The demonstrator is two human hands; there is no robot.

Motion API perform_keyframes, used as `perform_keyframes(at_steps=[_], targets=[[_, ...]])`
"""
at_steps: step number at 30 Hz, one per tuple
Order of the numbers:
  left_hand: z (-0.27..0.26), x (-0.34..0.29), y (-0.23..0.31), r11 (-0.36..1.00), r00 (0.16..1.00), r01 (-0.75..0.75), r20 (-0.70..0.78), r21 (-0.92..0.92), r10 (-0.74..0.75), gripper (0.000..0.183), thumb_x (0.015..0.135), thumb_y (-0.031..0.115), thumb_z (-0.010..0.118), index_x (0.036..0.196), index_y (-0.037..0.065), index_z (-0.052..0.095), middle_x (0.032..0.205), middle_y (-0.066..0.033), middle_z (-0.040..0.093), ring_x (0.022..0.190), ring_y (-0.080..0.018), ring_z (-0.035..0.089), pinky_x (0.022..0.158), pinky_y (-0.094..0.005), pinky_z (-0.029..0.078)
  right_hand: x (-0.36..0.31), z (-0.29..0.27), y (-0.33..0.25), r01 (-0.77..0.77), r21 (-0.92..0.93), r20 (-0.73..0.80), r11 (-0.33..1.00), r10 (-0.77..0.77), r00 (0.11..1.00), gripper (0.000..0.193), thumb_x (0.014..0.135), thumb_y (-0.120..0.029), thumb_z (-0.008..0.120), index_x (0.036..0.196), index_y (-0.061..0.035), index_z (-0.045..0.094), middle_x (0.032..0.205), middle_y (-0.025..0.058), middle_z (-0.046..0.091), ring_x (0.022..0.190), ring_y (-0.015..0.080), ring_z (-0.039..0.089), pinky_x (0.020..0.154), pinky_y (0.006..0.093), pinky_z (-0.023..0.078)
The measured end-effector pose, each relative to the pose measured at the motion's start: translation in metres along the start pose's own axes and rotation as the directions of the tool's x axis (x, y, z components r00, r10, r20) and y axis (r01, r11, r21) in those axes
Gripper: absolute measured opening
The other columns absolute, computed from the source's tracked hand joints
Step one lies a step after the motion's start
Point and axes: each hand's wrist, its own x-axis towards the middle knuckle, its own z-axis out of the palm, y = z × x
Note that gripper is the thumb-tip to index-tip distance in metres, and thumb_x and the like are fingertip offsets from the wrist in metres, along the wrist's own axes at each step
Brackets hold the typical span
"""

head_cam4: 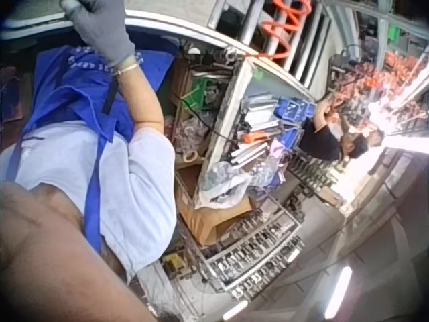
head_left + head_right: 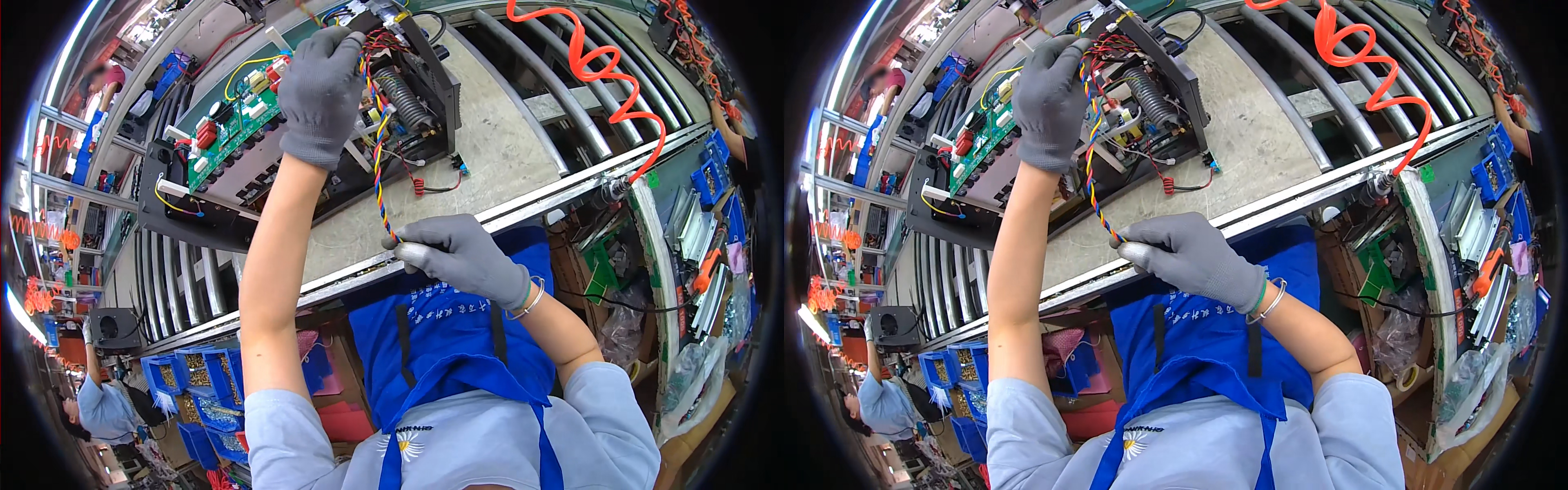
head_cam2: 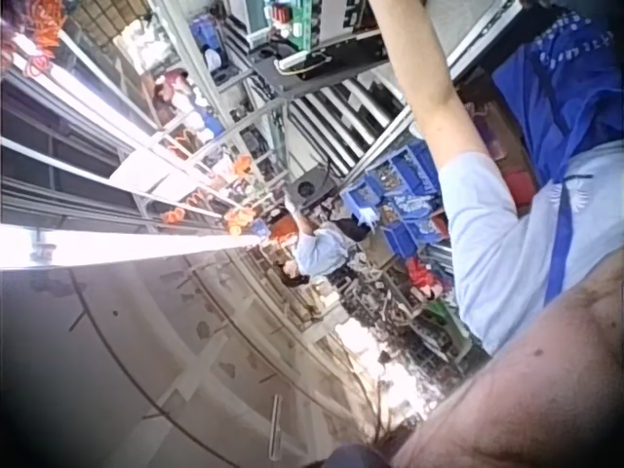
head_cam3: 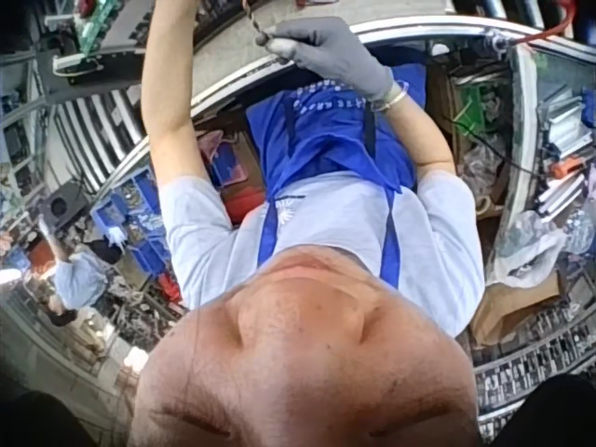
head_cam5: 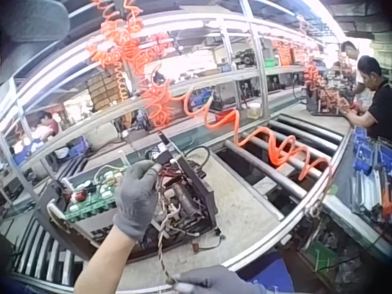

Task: The person assembles an electronic device on a workbench, handling metal rails, circuit boards, and wires. They connect various wires to the board, use a pneumatic screwdriver to secure components, and install a metal plate onto the assembly.

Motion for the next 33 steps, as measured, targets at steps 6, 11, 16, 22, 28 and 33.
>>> perform_keyframes(at_steps=[6,11,16,22,28,33], targets=[[0.002,0.012,-0.001,0.985,0.91,0.056,0.398,0.165,-0.118,0.023,0.077,0.011,0.065,0.099,0.011,0.069,0.093,-0.004,0.068,0.076,-0.0289,0.064,0.068,-0.0358,0.051,0.001,-0.003,0.01,-0.081,0.041,0.027,0.996,0.08,0.996,0.028,0.093,-0.023,0.058,0.111,-0.0025,0.067,0.072,-0.0016,0.06,0.059,0.002,0.048,0.052,0.0191,0.04],[-0.015,0.042,-0.011,0.809,0.707,0.476,0.697,-0.345,-0.119,0.028,0.086,0.015,0.061,0.111,0.003,0.065,0.087,-0.0108,0.07,0.076,-0.0194,0.067,0.07,-0.0311,0.053,0.006,-0.001,0.014,-0.07,0.028,0.02,0.997,0.069,0.997,0.027,0.092,-0.023,0.059,0.109,-0.0034,0.067,0.072,-0.0022,0.06,0.06,0.0018,0.047,0.053,0.0189,0.04],[-0.036,0.062,-0.006,0.068,0.304,0.952,0.949,-0.299,-0.078,0.035,0.09,0.02,0.058,0.113,-0.006,0.059,0.086,-0.0107,0.068,0.071,-0.0127,0.064,0.068,-0.0229,0.053,0.015,0.014,0.003,-0.018,-0.008,0.069,1.0,0.019,0.997,0.024,0.089,-0.023,0.06,0.101,-0.003,0.068,0.068,0.0035,0.061,0.061,0.0069,0.053,0.058,0.0239,0.043],[-0.015,0.037,0.01,0.921,0.632,0.39,0.735,-0.027,-0.246,0.045,0.087,0.044,0.058,0.094,0.001,0.069,0.096,-0.0157,0.068,0.084,-0.0243,0.067,0.071,-0.0394,0.05,0.025,0.021,0.029,0.036,-0.576,0.089,0.817,0.019,0.996,0.03,0.087,-0.033,0.056,0.097,-0.0085,0.07,0.074,0.0125,0.067,0.069,0.0257,0.066,0.065,0.0376,0.051],[-0.012,0.028,0.022,0.881,0.786,0.466,0.497,-0.083,-0.368,0.041,0.087,0.041,0.058,0.096,0.003,0.069,0.087,-0.0144,0.066,0.074,-0.0238,0.065,0.065,-0.0382,0.049,-0.018,-0.014,0.071,-0.188,-0.745,-0.181,0.64,0.078,0.98,0.026,0.084,-0.034,0.058,0.092,-0.0129,0.072,0.08,0.0121,0.068,0.078,0.0307,0.065,0.069,0.0413,0.05],[-0.049,0.035,0.024,-0.608,0.372,0.685,0.911,-0.4,-0.18,0.028,0.093,0.034,0.055,0.078,0.011,0.056,0.072,-0.0068,0.061,0.055,-0.0097,0.054,0.039,-0.016,0.039,-0.06,-0.062,0.058,-0.295,-0.849,-0.359,0.439,-0.068,0.931,0.018,0.078,-0.024,0.068,0.089,-0.0117,0.073,0.079,0.0103,0.061,0.073,0.0292,0.061,0.065,0.0393,0.048]])
